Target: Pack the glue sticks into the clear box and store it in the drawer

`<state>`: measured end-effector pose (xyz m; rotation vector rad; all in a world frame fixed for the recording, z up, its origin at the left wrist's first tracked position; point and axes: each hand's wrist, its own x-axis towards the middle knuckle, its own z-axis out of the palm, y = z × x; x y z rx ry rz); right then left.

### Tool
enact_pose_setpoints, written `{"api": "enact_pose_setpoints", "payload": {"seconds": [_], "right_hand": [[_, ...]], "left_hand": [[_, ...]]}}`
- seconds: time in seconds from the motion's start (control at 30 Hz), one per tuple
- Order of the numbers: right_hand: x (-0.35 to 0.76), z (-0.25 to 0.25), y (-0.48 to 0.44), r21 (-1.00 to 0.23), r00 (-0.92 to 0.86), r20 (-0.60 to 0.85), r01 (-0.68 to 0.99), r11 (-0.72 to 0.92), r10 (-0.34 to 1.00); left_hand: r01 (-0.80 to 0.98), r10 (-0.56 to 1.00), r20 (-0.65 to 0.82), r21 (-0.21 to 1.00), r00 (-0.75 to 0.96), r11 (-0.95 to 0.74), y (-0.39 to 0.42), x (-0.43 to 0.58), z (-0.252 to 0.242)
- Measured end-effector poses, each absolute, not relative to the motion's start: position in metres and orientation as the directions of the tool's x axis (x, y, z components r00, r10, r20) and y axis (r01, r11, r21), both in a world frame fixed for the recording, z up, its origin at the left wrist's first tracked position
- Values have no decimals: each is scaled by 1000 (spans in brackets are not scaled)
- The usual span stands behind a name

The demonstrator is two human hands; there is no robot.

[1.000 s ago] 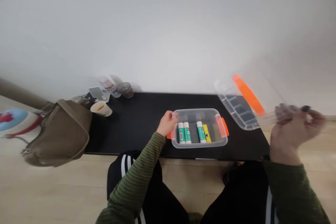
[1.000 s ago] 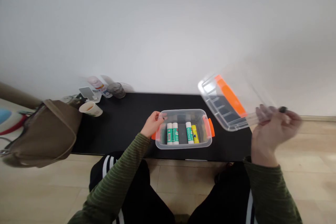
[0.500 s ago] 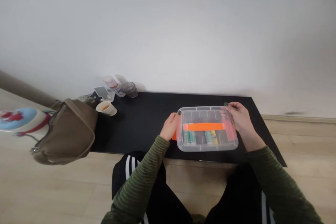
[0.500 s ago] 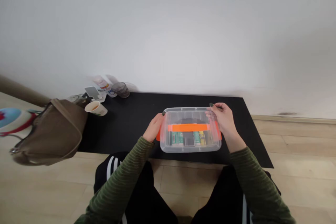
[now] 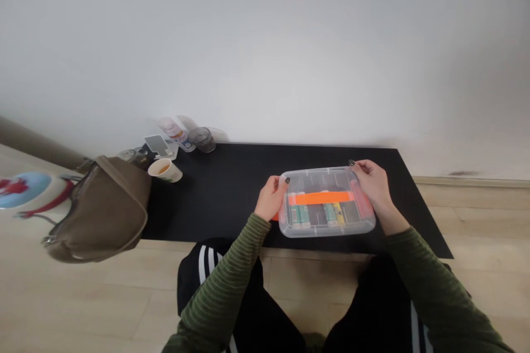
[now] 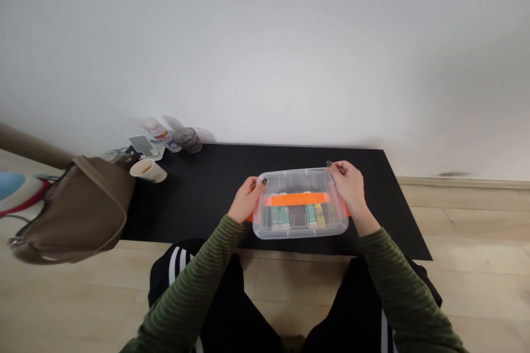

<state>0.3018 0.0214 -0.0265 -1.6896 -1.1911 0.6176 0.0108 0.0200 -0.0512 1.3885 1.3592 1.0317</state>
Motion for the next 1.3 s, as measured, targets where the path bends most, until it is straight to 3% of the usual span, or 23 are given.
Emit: {"api": "enact_pose_setpoints", "payload": {"seconds": [0.63,0.87,1.07,1.3], "right_hand": [[298,-29,16,-891,400,207,454,3,893],[299,-29,17,-838,369,147,540,-83,918],[305,-40,13,-929,416,63,356,-98,907],[319,-55,-21,-973,415,-218,-26,-228,883]], "left_hand": [[275,999,-40,961,14,34,21,12,-54],[232,998,-63,971,-3,62,22,14,-54],[-96,964,-256,964,-78,248,10,11,-54],[-299,923,-362,873,130,385,-30,8,-50]]}}
